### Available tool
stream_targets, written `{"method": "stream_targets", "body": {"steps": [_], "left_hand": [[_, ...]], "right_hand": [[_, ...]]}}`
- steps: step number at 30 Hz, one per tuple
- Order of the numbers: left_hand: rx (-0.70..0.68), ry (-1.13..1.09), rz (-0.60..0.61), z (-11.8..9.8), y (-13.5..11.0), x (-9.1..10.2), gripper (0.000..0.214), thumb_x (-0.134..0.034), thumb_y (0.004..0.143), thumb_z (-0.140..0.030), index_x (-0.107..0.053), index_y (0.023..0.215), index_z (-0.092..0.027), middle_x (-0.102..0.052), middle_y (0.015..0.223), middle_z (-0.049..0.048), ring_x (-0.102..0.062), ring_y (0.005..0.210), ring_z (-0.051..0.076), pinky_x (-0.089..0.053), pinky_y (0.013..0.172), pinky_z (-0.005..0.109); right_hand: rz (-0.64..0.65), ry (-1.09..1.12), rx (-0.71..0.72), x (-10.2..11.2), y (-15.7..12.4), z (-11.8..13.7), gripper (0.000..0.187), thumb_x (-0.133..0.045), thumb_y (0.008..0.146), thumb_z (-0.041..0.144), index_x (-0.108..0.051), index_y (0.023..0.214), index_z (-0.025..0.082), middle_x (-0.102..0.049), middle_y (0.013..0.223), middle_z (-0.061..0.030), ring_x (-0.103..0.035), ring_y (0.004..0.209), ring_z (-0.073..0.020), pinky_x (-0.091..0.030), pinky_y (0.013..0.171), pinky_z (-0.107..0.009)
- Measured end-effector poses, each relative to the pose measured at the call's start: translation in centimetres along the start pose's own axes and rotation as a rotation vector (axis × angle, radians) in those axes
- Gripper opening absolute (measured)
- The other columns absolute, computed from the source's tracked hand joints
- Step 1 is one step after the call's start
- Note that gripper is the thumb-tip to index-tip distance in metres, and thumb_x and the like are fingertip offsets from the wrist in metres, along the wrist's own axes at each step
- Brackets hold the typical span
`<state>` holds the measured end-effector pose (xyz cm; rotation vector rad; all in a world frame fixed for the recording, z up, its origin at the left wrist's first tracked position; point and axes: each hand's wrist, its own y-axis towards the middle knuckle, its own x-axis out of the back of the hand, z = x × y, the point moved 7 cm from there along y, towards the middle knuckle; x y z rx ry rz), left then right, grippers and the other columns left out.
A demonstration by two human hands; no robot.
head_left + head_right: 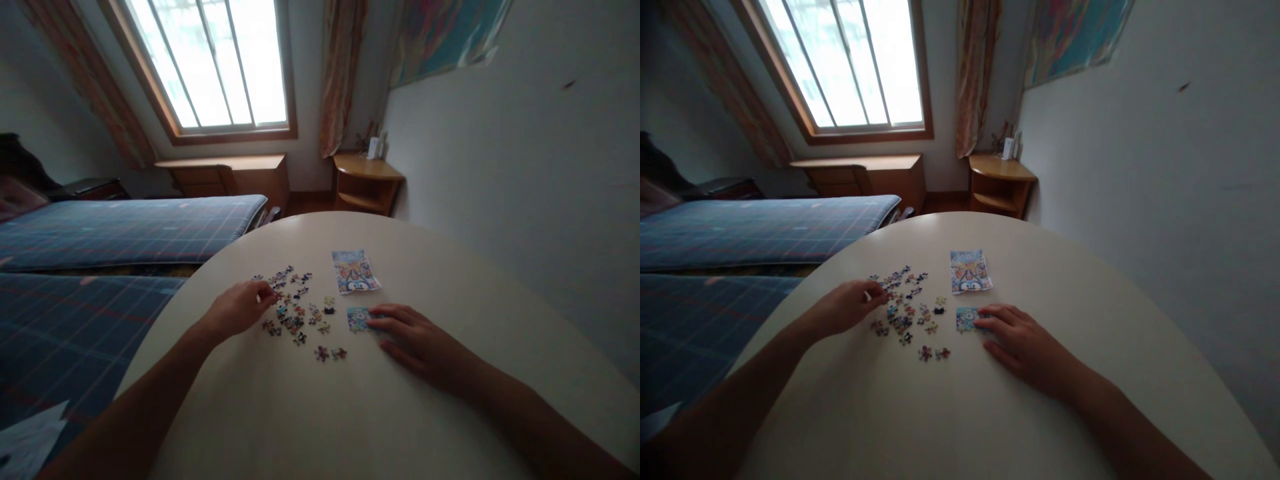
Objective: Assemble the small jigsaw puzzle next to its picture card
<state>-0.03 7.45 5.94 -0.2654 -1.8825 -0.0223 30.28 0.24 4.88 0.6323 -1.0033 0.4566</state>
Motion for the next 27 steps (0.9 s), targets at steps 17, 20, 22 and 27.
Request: {"method": "stream_targets", "body": {"steps": [17, 20, 22, 27], "left_hand": [[0.056, 0.055, 0.087, 1.3, 0.4, -0.5, 0.027, -0.053, 0.086, -0.041, -0.069, 0.082, -0.019, -0.070, 0.074, 0.0031, -0.061, 0.065, 0.017, -0.034, 0.056, 0.025], [0.092, 0.027, 0.051, 1.7, 0.3, -0.3, 0.025, -0.057, 0.084, -0.042, -0.068, 0.095, -0.022, -0.074, 0.083, 0.0032, -0.066, 0.072, 0.019, -0.037, 0.058, 0.025], [0.108, 0.024, 0.056, 1.7, 0.2, -0.2, 0.025, -0.058, 0.084, -0.043, -0.067, 0.094, -0.022, -0.075, 0.082, 0.0032, -0.067, 0.073, 0.019, -0.038, 0.058, 0.025], [0.097, -0.020, 0.054, 1.4, -0.1, 0.6, 0.026, -0.057, 0.086, -0.044, -0.069, 0.084, -0.021, -0.074, 0.074, 0.0017, -0.067, 0.069, 0.018, -0.040, 0.059, 0.025]], "right_hand": [[0.021, -0.019, 0.000, -0.1, -0.2, -0.3, 0.032, -0.052, 0.096, 0.028, -0.060, 0.127, 0.024, -0.060, 0.134, -0.0121, -0.054, 0.126, -0.0262, -0.048, 0.104, -0.050], [0.029, -0.015, 0.009, 0.0, -0.1, -0.2, 0.032, -0.052, 0.095, 0.028, -0.060, 0.126, 0.025, -0.060, 0.134, -0.0117, -0.054, 0.126, -0.0260, -0.048, 0.104, -0.049], [0.029, -0.009, 0.012, 0.0, 0.0, -0.2, 0.032, -0.052, 0.095, 0.028, -0.060, 0.126, 0.025, -0.060, 0.134, -0.0117, -0.055, 0.126, -0.0261, -0.048, 0.104, -0.049], [0.048, -0.010, 0.009, 0.0, 0.3, -0.2, 0.032, -0.051, 0.096, 0.030, -0.061, 0.126, 0.023, -0.059, 0.134, -0.0131, -0.055, 0.125, -0.0268, -0.048, 0.103, -0.050]]}}
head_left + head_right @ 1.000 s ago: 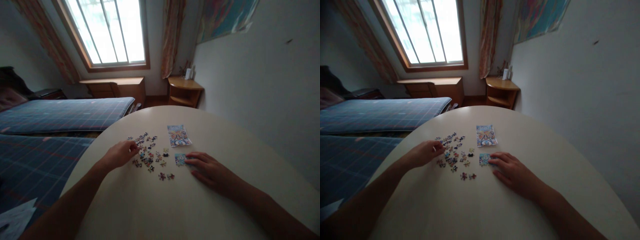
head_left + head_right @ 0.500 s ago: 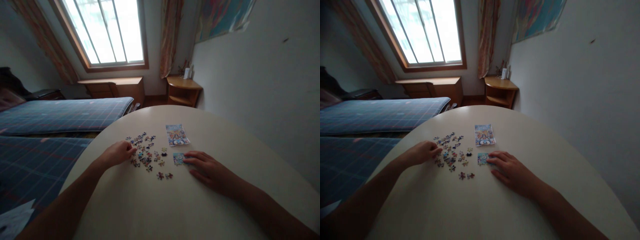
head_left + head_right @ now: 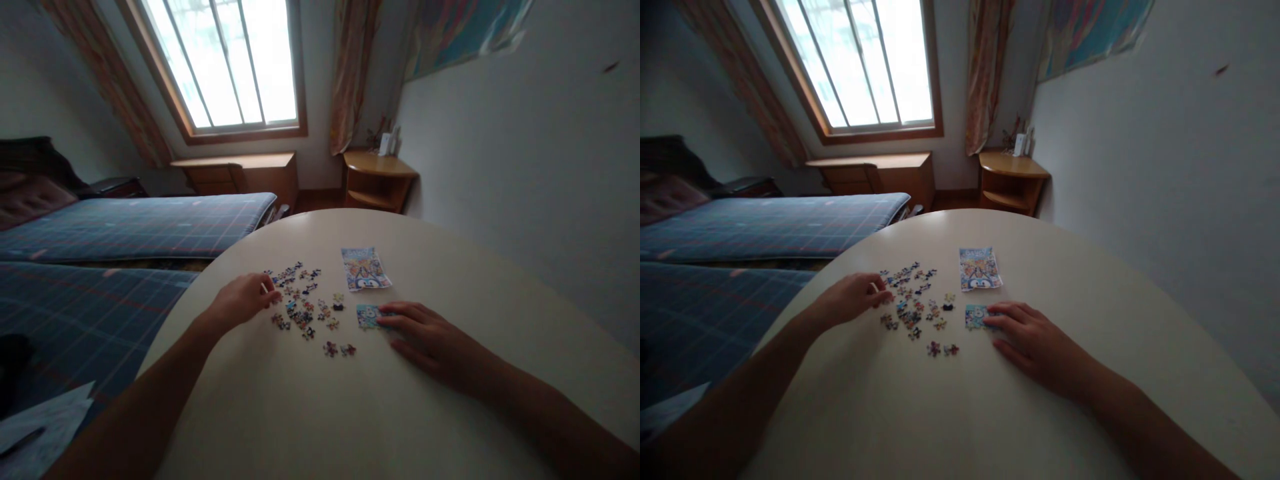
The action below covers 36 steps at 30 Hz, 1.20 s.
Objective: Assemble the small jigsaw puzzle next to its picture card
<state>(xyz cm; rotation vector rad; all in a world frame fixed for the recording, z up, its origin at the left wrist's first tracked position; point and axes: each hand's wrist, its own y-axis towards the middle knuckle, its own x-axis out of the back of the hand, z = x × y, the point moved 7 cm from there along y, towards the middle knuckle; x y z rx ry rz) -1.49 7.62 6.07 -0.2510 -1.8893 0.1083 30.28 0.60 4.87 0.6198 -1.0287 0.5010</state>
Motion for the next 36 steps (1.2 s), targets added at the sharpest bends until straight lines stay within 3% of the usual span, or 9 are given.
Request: {"method": "stream_targets", "body": {"steps": [3, 6, 11, 18, 21, 26, 32, 36], "left_hand": [[-0.058, -0.068, -0.034, -0.8, -0.2, 0.6, 0.028, -0.055, 0.087, -0.042, -0.069, 0.081, -0.019, -0.073, 0.072, 0.0022, -0.067, 0.066, 0.017, -0.042, 0.059, 0.025], [-0.202, -0.217, -0.063, -2.8, -0.6, 0.3, 0.025, -0.055, 0.088, -0.039, -0.069, 0.086, -0.018, -0.074, 0.075, 0.0028, -0.067, 0.067, 0.016, -0.045, 0.061, 0.024], [-0.385, -0.455, -0.105, -7.1, -1.9, -2.6, 0.020, -0.060, 0.087, -0.030, -0.070, 0.100, -0.018, -0.075, 0.079, 0.0017, -0.066, 0.068, 0.014, -0.049, 0.065, 0.024], [-0.513, -0.510, -0.215, -11.0, -4.3, -5.7, 0.015, -0.067, 0.087, -0.028, -0.073, 0.101, -0.024, -0.075, 0.081, -0.0008, -0.066, 0.068, 0.013, -0.051, 0.069, 0.024], [-0.567, -0.518, -0.212, -11.9, -4.8, -6.0, 0.013, -0.067, 0.088, -0.029, -0.073, 0.099, -0.024, -0.075, 0.080, -0.0004, -0.067, 0.071, 0.014, -0.052, 0.071, 0.024], [-0.587, -0.559, -0.170, -12.3, -4.7, -6.4, 0.014, -0.065, 0.090, -0.031, -0.073, 0.098, -0.024, -0.075, 0.078, -0.0004, -0.066, 0.065, 0.013, -0.052, 0.071, 0.025], [-0.535, -0.561, -0.174, -12.0, -4.2, -6.6, 0.010, -0.067, 0.088, -0.029, -0.073, 0.095, -0.024, -0.076, 0.079, -0.0007, -0.067, 0.065, 0.014, -0.052, 0.070, 0.025], [-0.524, -0.572, -0.122, -12.1, -4.0, -7.0, 0.014, -0.067, 0.088, -0.034, -0.072, 0.097, -0.024, -0.077, 0.078, -0.0005, -0.068, 0.064, 0.014, -0.053, 0.069, 0.025]], "right_hand": [[0.007, -0.005, 0.003, 0.0, 0.1, -0.1, 0.032, -0.051, 0.096, 0.030, -0.061, 0.126, 0.024, -0.060, 0.133, -0.0129, -0.056, 0.124, -0.0271, -0.049, 0.102, -0.051], [0.004, -0.010, 0.011, 0.0, 0.1, -0.2, 0.031, -0.052, 0.095, 0.030, -0.061, 0.125, 0.025, -0.060, 0.133, -0.0123, -0.057, 0.122, -0.0269, -0.049, 0.101, -0.051], [-0.062, -0.033, 0.015, 0.2, 0.2, 0.0, 0.030, -0.058, 0.092, 0.026, -0.063, 0.122, 0.027, -0.064, 0.128, -0.0105, -0.058, 0.120, -0.0271, -0.049, 0.099, -0.050], [-0.271, -0.070, -0.018, 0.8, 1.1, 3.1, 0.031, -0.070, 0.085, 0.029, -0.064, 0.115, 0.024, -0.071, 0.108, -0.0084, -0.061, 0.106, -0.0263, -0.045, 0.098, -0.046], [-0.320, -0.006, -0.011, 0.7, 1.5, 4.3, 0.031, -0.074, 0.082, 0.028, -0.064, 0.111, 0.022, -0.073, 0.102, -0.0059, -0.063, 0.099, -0.0246, -0.045, 0.094, -0.044], [-0.353, 0.030, 0.023, 0.6, 1.7, 4.8, 0.008, -0.067, 0.089, 0.030, -0.068, 0.094, 0.023, -0.075, 0.089, -0.0022, -0.065, 0.088, -0.0199, -0.044, 0.090, -0.039], [-0.359, -0.006, 0.019, 0.8, 1.7, 4.9, 0.016, -0.067, 0.088, 0.031, -0.069, 0.103, 0.024, -0.076, 0.091, -0.0024, -0.066, 0.087, -0.0204, -0.043, 0.090, -0.039], [-0.384, -0.051, 0.036, 1.0, 1.6, 4.8, 0.010, -0.065, 0.090, 0.030, -0.070, 0.098, 0.026, -0.076, 0.086, -0.0002, -0.068, 0.083, -0.0179, -0.041, 0.094, -0.038]]}}
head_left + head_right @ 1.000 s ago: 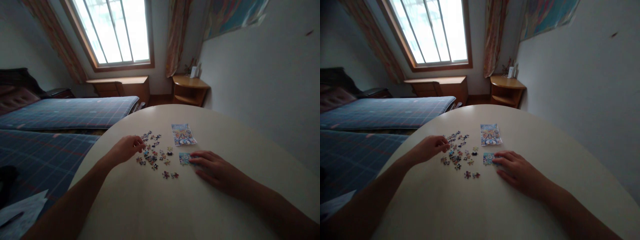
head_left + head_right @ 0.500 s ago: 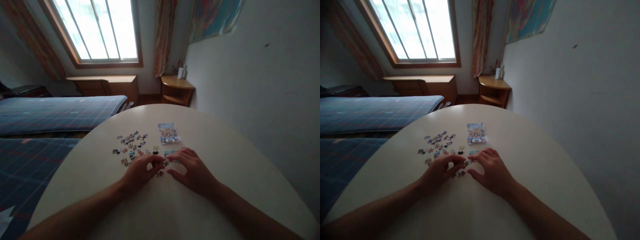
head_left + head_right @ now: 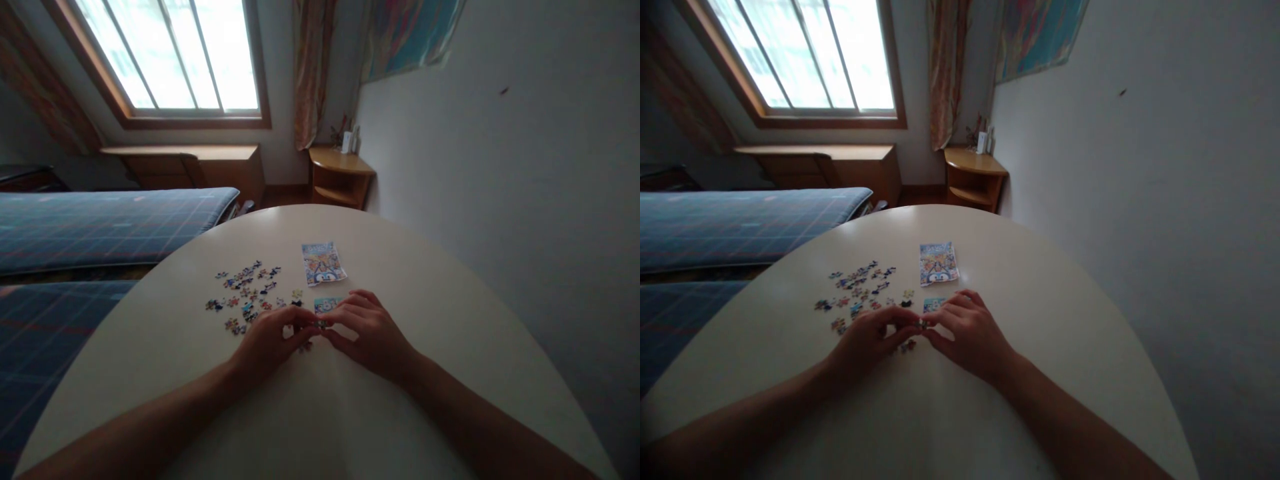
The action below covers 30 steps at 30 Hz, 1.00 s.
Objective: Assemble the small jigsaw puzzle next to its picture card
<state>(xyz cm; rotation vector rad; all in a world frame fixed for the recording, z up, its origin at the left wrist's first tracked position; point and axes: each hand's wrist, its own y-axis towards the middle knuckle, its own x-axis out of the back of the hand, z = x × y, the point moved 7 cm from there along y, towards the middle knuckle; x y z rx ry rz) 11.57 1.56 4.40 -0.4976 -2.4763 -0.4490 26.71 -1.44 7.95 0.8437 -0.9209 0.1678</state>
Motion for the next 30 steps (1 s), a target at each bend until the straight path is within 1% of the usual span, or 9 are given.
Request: {"method": "stream_targets", "body": {"steps": [2, 4, 6, 9, 15, 19, 25, 28, 30], "left_hand": [[-0.008, 0.036, -0.015, 0.1, 0.1, 0.2, 0.016, -0.066, 0.089, -0.035, -0.072, 0.098, -0.024, -0.076, 0.078, 0.0000, -0.068, 0.064, 0.015, -0.054, 0.071, 0.026], [-0.041, 0.108, -0.063, 0.0, 0.1, 0.6, 0.015, -0.064, 0.089, -0.033, -0.073, 0.097, -0.024, -0.075, 0.081, 0.0016, -0.067, 0.069, 0.016, -0.054, 0.075, 0.028], [-0.109, 0.171, -0.101, -0.2, 0.1, 0.9, 0.013, -0.062, 0.090, -0.028, -0.072, 0.098, -0.024, -0.075, 0.091, 0.0037, -0.068, 0.082, 0.018, -0.053, 0.081, 0.031], [-0.227, 0.223, -0.101, -0.6, 0.2, 0.8, 0.016, -0.057, 0.091, -0.020, -0.069, 0.102, -0.023, -0.073, 0.106, 0.0061, -0.065, 0.102, 0.021, -0.052, 0.091, 0.037], [-0.354, 0.279, -0.005, -1.2, 0.1, 0.0, 0.020, -0.052, 0.093, -0.018, -0.068, 0.106, -0.022, -0.072, 0.112, 0.0068, -0.062, 0.108, 0.020, -0.051, 0.095, 0.039], [-0.430, 0.323, 0.065, -1.3, -0.3, -0.2, 0.026, -0.055, 0.093, -0.021, -0.065, 0.117, -0.024, -0.069, 0.120, 0.0068, -0.060, 0.113, 0.022, -0.049, 0.100, 0.043], [-0.442, 0.402, 0.135, -1.3, -1.1, -0.4, 0.032, -0.055, 0.095, -0.025, -0.060, 0.126, -0.027, -0.065, 0.129, 0.0061, -0.055, 0.121, 0.024, -0.044, 0.105, 0.046], [-0.445, 0.429, 0.174, -1.4, -1.5, -0.4, 0.037, -0.054, 0.095, -0.026, -0.055, 0.132, -0.028, -0.060, 0.136, 0.0056, -0.051, 0.126, 0.024, -0.043, 0.107, 0.046], [-0.439, 0.444, 0.203, -1.4, -1.7, -0.5, 0.042, -0.054, 0.095, -0.027, -0.052, 0.137, -0.029, -0.057, 0.140, 0.0056, -0.048, 0.130, 0.025, -0.041, 0.108, 0.047]], "right_hand": [[0.008, -0.020, -0.007, 0.2, -0.1, -0.5, 0.010, -0.064, 0.090, 0.030, -0.071, 0.097, 0.026, -0.076, 0.085, -0.0007, -0.068, 0.082, -0.0182, -0.042, 0.093, -0.039], [0.034, -0.041, -0.033, 0.3, -0.3, -1.2, 0.011, -0.066, 0.088, 0.029, -0.072, 0.097, 0.025, -0.076, 0.088, -0.0022, -0.067, 0.085, -0.0197, -0.043, 0.091, -0.039], [0.061, -0.056, -0.062, 0.3, -0.5, -2.0, 0.013, -0.068, 0.086, 0.028, -0.072, 0.098, 0.025, -0.076, 0.094, -0.0034, -0.066, 0.090, -0.0214, -0.043, 0.091, -0.040], [0.085, -0.069, -0.077, 0.0, -0.7, -2.6, 0.016, -0.071, 0.083, 0.026, -0.072, 0.099, 0.025, -0.075, 0.099, -0.0038, -0.064, 0.094, -0.0219, -0.043, 0.094, -0.042], [0.126, -0.091, -0.076, -1.1, -0.4, -2.3, 0.018, -0.071, 0.083, 0.027, -0.073, 0.100, 0.028, -0.074, 0.101, -0.0034, -0.064, 0.097, -0.0218, -0.043, 0.094, -0.042], [0.147, -0.086, -0.084, -1.3, -0.4, -2.2, 0.018, -0.072, 0.083, 0.027, -0.074, 0.101, 0.027, -0.074, 0.101, -0.0035, -0.064, 0.097, -0.0220, -0.044, 0.094, -0.042], [0.160, -0.061, -0.097, -1.4, -0.5, -2.6, 0.019, -0.074, 0.084, 0.029, -0.073, 0.103, 0.028, -0.073, 0.104, -0.0038, -0.064, 0.098, -0.0222, -0.045, 0.094, -0.042], [0.171, -0.060, -0.117, -1.6, -0.5, -2.8, 0.022, -0.075, 0.083, 0.029, -0.071, 0.105, 0.026, -0.073, 0.104, -0.0045, -0.064, 0.099, -0.0225, -0.046, 0.093, -0.042], [0.171, -0.050, -0.121, -1.6, -0.5, -2.8, 0.019, -0.075, 0.083, 0.029, -0.071, 0.102, 0.025, -0.073, 0.102, -0.0044, -0.064, 0.099, -0.0227, -0.046, 0.093, -0.042]]}}
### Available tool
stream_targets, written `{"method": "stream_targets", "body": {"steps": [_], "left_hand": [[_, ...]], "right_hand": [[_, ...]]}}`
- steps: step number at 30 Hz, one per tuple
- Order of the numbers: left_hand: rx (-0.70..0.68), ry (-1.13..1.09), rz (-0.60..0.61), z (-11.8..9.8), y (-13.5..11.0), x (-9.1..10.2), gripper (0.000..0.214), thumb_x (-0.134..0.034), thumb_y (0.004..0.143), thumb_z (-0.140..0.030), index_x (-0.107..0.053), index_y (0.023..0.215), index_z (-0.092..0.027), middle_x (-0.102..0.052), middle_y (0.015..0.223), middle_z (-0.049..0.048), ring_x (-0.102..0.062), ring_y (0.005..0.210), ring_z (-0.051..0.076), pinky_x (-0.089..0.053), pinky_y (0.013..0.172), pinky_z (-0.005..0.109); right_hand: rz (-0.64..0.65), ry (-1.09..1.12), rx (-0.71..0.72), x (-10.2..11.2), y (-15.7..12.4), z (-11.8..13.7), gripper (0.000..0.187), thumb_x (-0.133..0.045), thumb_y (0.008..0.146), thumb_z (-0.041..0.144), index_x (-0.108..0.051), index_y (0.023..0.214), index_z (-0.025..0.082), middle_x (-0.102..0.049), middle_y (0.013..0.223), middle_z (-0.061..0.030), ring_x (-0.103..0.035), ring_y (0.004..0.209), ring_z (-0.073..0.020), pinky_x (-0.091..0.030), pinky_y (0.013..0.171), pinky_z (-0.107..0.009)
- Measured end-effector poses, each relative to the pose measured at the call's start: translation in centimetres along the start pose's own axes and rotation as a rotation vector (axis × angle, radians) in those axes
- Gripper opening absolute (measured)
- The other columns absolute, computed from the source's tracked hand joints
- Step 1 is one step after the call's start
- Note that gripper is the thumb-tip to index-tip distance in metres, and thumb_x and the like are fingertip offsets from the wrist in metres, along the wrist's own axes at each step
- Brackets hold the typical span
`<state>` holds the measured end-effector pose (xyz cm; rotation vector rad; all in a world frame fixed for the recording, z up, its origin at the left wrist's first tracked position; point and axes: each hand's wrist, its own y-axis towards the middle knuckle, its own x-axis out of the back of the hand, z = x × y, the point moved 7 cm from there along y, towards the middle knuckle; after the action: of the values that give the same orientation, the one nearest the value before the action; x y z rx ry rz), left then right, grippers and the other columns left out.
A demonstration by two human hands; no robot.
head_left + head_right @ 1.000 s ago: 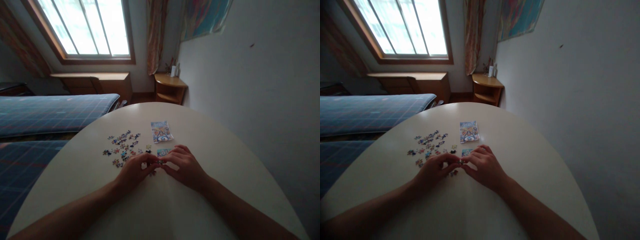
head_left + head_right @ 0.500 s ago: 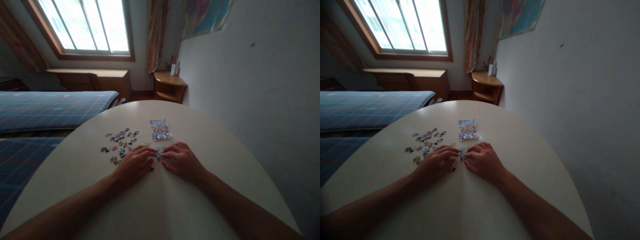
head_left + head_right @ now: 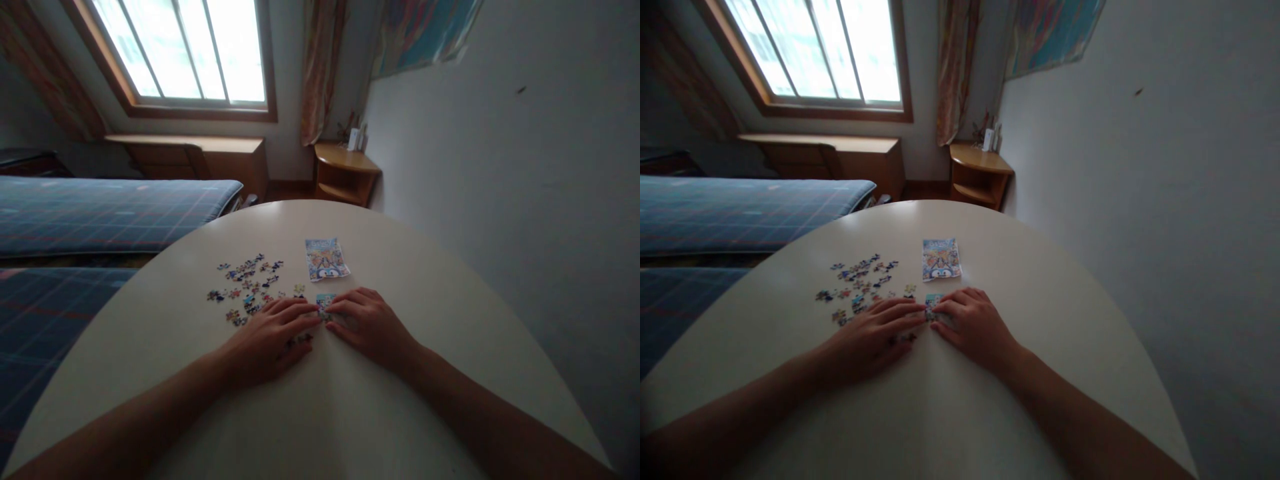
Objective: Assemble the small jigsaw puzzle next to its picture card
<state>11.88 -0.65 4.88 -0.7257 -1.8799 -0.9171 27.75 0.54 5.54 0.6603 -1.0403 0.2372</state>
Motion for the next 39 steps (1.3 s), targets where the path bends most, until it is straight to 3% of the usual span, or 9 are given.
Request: {"method": "stream_targets", "body": {"steps": [5, 12, 19, 24, 28, 39], "left_hand": [[0.010, 0.005, 0.039, -0.1, -0.1, 0.0, 0.043, -0.054, 0.095, -0.029, -0.051, 0.138, -0.028, -0.054, 0.143, 0.0052, -0.046, 0.133, 0.027, -0.039, 0.111, 0.049], [-0.017, 0.037, 0.066, -0.3, 0.1, -0.2, 0.040, -0.052, 0.096, -0.030, -0.052, 0.136, -0.026, -0.056, 0.142, 0.0053, -0.048, 0.129, 0.026, -0.039, 0.109, 0.048], [-0.032, 0.043, 0.037, -0.4, 0.2, 0.0, 0.040, -0.054, 0.094, -0.028, -0.053, 0.134, -0.027, -0.056, 0.139, 0.0059, -0.049, 0.126, 0.027, -0.040, 0.108, 0.049], [-0.015, 0.077, 0.023, -0.6, 0.5, 0.0, 0.034, -0.054, 0.093, -0.026, -0.057, 0.127, -0.025, -0.058, 0.136, 0.0063, -0.050, 0.122, 0.027, -0.041, 0.105, 0.049], [0.022, 0.091, 0.013, -0.8, 0.9, -0.1, 0.028, -0.053, 0.094, -0.024, -0.060, 0.121, -0.024, -0.060, 0.130, 0.0064, -0.051, 0.118, 0.027, -0.042, 0.104, 0.048], [0.000, 0.104, -0.032, -1.0, 0.9, -0.2, 0.031, -0.053, 0.094, -0.022, -0.060, 0.124, -0.027, -0.060, 0.127, 0.0061, -0.052, 0.115, 0.027, -0.046, 0.100, 0.050]], "right_hand": [[-0.008, 0.018, 0.034, 0.1, -0.2, 0.3, 0.008, -0.072, 0.086, 0.027, -0.072, 0.094, 0.027, -0.073, 0.101, -0.0025, -0.065, 0.097, -0.0212, -0.046, 0.092, -0.041], [-0.035, -0.010, 0.020, -0.1, 0.0, 0.1, 0.009, -0.074, 0.085, 0.030, -0.075, 0.094, 0.028, -0.074, 0.098, -0.0023, -0.065, 0.092, -0.0206, -0.045, 0.090, -0.039], [-0.032, -0.014, 0.062, -0.2, -0.3, 0.0, 0.017, -0.069, 0.090, 0.030, -0.075, 0.105, 0.035, -0.073, 0.102, -0.0010, -0.064, 0.094, -0.0200, -0.043, 0.092, -0.040], [-0.039, -0.015, 0.031, 0.3, -0.5, 0.0, 0.015, -0.070, 0.088, 0.024, -0.073, 0.102, 0.026, -0.074, 0.100, -0.0034, -0.065, 0.094, -0.0201, -0.044, 0.092, -0.038], [-0.002, -0.001, 0.150, 0.8, -0.7, 0.4, 0.009, -0.064, 0.092, 0.024, -0.073, 0.092, 0.026, -0.075, 0.097, -0.0022, -0.066, 0.090, -0.0170, -0.045, 0.092, -0.035], [0.103, -0.094, 0.296, 1.3, -1.2, 1.4, 0.020, -0.056, 0.096, 0.024, -0.071, 0.109, 0.025, -0.072, 0.110, -0.0059, -0.065, 0.100, -0.0190, -0.047, 0.096, -0.039]]}}
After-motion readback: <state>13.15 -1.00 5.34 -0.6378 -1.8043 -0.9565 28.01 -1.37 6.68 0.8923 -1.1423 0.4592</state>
